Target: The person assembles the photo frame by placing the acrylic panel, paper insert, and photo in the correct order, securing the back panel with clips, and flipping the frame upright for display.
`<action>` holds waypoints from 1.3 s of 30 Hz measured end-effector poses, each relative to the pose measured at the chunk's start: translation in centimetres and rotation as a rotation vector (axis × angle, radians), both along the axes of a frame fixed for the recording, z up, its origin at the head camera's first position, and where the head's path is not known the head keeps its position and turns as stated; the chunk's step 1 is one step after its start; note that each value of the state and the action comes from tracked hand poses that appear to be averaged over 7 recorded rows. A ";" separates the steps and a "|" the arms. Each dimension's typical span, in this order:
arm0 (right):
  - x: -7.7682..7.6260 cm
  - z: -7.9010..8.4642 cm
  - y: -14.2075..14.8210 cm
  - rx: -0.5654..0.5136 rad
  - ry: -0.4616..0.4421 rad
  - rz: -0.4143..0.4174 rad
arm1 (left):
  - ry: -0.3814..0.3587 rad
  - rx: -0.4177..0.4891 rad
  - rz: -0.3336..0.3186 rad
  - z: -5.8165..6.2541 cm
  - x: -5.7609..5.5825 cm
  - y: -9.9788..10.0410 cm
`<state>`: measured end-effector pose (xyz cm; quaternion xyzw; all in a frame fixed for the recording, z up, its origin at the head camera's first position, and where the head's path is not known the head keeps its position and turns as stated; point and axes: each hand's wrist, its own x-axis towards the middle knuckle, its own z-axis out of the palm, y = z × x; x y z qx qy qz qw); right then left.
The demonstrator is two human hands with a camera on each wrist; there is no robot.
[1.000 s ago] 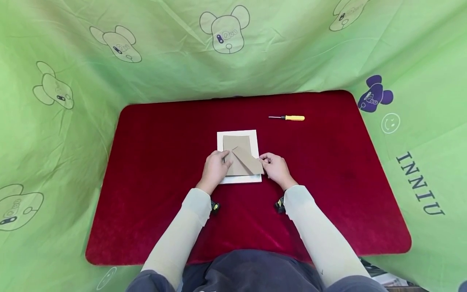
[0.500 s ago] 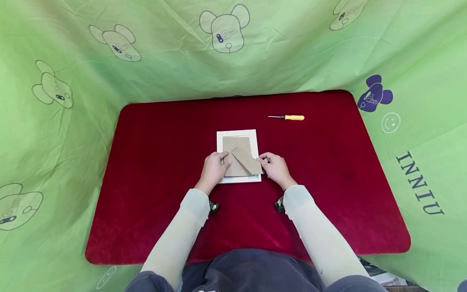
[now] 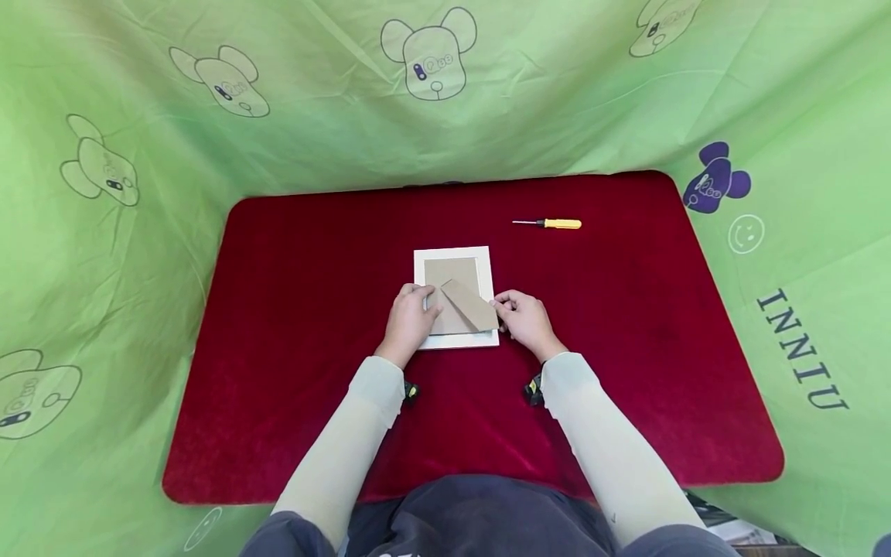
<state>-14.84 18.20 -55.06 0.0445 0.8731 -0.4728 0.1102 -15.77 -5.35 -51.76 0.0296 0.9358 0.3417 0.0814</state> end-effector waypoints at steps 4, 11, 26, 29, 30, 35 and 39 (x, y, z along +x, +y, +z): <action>-0.1 -0.1 0.0 0.012 0.001 -0.004 | 0.016 -0.090 -0.027 0.1 -0.3 0.2; -0.1 -0.1 -0.1 0.006 0.002 0.002 | 0.070 -0.198 -0.054 0.2 -0.4 0.1; -0.2 -0.1 0.1 -0.021 -0.010 0.005 | 0.084 -0.083 -0.105 -1.1 -0.5 -2.1; -0.2 -0.1 0.1 -0.012 -0.011 0.002 | 0.086 -0.078 -0.106 -1.2 -0.3 -2.0; -0.2 -0.2 0.1 -0.009 -0.011 0.002 | 0.085 -0.078 -0.107 -1.2 -0.3 -2.0; -0.1 -0.2 0.1 -0.006 -0.007 0.001 | 0.075 -0.078 -0.107 -1.4 -0.1 -1.9; 0.0 -0.3 0.1 -0.007 -0.010 -0.002 | 0.061 -0.068 -0.105 -1.9 0.0 -1.9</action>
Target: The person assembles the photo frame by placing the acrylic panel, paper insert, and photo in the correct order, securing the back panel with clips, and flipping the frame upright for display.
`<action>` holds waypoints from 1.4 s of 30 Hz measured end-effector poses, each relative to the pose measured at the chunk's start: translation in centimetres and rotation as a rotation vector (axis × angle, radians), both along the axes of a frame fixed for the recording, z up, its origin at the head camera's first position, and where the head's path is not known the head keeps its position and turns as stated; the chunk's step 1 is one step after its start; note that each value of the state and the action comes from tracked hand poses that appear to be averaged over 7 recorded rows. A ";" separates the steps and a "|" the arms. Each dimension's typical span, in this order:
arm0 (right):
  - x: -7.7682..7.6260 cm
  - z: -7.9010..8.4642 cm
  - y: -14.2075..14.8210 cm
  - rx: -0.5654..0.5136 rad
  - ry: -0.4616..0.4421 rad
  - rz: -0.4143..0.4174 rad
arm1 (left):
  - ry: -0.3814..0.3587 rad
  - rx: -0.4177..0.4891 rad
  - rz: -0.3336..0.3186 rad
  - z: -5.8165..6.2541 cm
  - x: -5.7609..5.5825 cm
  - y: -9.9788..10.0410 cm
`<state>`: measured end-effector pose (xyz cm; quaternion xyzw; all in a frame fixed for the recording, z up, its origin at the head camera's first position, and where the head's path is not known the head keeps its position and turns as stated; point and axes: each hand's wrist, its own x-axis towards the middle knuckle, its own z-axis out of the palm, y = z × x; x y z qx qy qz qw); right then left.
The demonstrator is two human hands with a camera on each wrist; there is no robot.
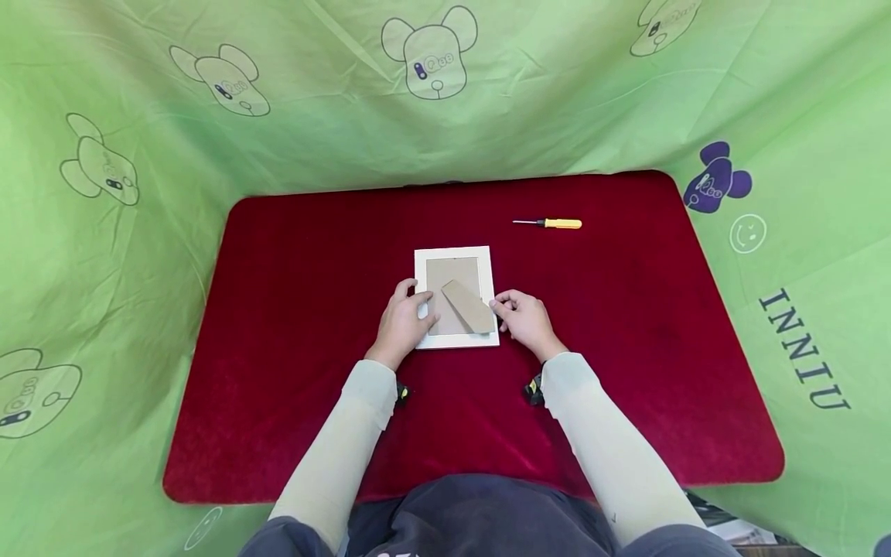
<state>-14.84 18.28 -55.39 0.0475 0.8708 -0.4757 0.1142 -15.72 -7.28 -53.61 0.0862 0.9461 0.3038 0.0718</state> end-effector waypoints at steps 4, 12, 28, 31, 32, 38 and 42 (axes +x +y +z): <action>0.0 0.1 0.0 0.001 0.012 0.000 | -0.004 0.031 0.007 -0.2 0.1 0.0; 0.1 0.3 0.0 -0.018 0.013 0.010 | -0.083 0.142 0.118 -0.7 0.5 -0.2; 0.2 0.2 0.0 -0.016 0.014 0.007 | -0.192 0.388 0.237 0.3 1.5 -2.9; 0.1 0.2 0.0 -0.014 0.018 0.004 | -0.259 0.485 0.262 0.0 1.9 -3.0; 0.2 0.2 0.0 -0.016 0.021 0.003 | -0.272 0.501 0.268 -0.1 2.0 -2.9; 0.2 0.2 0.0 -0.010 0.028 -0.001 | -0.282 0.497 0.243 -0.8 2.1 -2.5; 0.2 0.1 0.0 -0.005 0.025 0.002 | -0.275 0.499 0.224 -1.2 2.1 -2.4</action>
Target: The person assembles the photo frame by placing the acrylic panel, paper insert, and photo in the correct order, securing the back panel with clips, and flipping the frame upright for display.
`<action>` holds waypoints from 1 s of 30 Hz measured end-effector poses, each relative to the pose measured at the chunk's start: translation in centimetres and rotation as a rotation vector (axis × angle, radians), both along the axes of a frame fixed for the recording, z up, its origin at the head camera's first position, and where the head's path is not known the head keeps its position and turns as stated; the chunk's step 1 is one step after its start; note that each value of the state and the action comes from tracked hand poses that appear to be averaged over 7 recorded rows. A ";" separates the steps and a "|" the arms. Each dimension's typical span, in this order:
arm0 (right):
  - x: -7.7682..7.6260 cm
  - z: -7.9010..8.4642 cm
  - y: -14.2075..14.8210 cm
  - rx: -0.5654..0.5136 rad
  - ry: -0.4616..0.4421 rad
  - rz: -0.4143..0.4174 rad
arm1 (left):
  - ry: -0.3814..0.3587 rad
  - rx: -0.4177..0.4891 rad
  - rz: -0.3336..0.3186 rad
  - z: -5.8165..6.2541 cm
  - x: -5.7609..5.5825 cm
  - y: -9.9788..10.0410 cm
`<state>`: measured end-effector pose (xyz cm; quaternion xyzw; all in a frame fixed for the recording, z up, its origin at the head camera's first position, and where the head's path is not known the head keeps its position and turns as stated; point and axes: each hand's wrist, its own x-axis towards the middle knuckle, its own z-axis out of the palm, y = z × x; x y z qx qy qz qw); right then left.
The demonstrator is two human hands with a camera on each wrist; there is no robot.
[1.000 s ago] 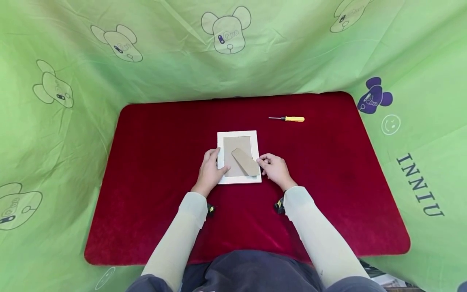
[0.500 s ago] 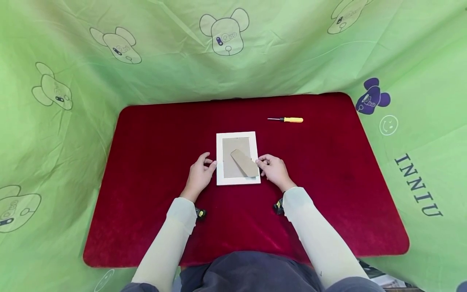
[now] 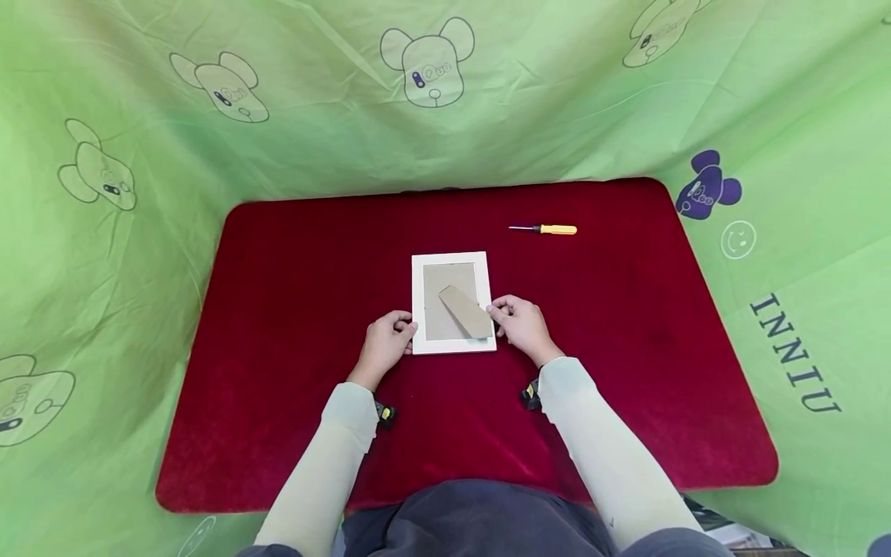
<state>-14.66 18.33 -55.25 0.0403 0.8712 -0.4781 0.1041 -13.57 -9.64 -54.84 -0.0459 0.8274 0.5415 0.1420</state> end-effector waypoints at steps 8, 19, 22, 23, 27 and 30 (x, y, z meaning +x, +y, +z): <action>-0.2 0.2 0.0 -0.003 -0.017 0.005 | -0.008 0.062 -0.025 -0.5 -0.1 -0.4; -0.4 0.1 -0.3 -0.026 -0.050 -0.006 | -0.002 0.123 -0.001 -1.0 0.3 -0.5; -0.2 0.7 -0.4 -0.073 -0.079 -0.030 | -0.001 0.119 0.003 -1.3 0.5 -0.5; -0.1 1.0 -0.4 -0.080 -0.085 -0.029 | 0.002 0.118 0.002 -1.4 0.6 -0.4; 0.4 2.0 -0.3 -0.037 -0.096 0.019 | 0.021 0.119 -0.005 -1.5 0.6 -0.3; 0.7 2.4 -0.3 0.010 -0.103 0.078 | 0.033 0.121 -0.003 -1.5 0.5 -0.4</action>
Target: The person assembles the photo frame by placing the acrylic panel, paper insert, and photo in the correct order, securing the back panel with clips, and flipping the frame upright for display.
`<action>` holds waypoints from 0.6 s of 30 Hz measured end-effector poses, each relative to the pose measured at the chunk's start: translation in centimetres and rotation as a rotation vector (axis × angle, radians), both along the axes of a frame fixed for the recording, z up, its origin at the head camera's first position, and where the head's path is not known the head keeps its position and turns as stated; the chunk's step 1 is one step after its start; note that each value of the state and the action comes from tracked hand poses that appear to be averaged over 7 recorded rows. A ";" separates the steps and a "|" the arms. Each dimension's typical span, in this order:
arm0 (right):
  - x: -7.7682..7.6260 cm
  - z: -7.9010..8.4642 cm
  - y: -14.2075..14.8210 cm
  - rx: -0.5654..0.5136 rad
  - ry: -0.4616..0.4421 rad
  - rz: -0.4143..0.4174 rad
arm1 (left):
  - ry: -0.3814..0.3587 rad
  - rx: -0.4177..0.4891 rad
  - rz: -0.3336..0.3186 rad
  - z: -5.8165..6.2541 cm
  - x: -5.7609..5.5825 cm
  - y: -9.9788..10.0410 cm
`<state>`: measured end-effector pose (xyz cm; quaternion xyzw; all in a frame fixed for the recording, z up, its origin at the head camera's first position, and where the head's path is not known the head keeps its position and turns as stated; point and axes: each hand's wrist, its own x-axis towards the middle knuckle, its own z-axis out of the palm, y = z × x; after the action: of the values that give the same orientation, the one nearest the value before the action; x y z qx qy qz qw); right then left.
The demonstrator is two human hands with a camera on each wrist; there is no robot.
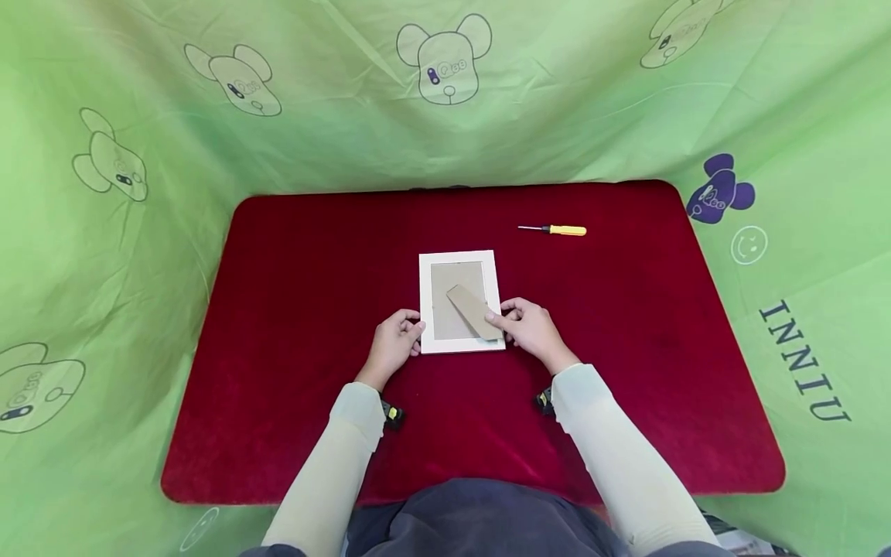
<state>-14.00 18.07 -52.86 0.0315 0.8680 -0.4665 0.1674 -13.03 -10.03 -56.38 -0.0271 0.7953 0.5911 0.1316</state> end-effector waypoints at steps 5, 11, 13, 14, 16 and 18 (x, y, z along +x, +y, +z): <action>0.2 0.0 0.1 0.036 0.006 0.037 | 0.006 -0.001 -0.001 0.0 -0.1 0.1; 0.3 -0.6 0.0 0.063 0.029 0.024 | 0.001 -0.010 -0.005 0.0 -0.2 0.1; 0.4 -0.7 0.0 0.062 0.032 0.017 | 0.002 -0.012 -0.004 0.0 -0.2 0.1; 0.4 -0.7 0.0 0.060 0.032 0.015 | 0.001 -0.011 -0.003 0.0 -0.2 0.1; 0.4 -0.7 0.1 0.056 0.026 0.029 | 0.000 -0.013 -0.001 0.0 -0.1 0.1; 0.4 -0.6 0.2 0.051 0.014 0.052 | -0.005 -0.014 -0.002 0.0 0.1 0.0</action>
<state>-13.59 18.32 -53.45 0.0098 0.8812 -0.4399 0.1727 -12.97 -9.99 -56.43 -0.0288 0.7993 0.5851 0.1341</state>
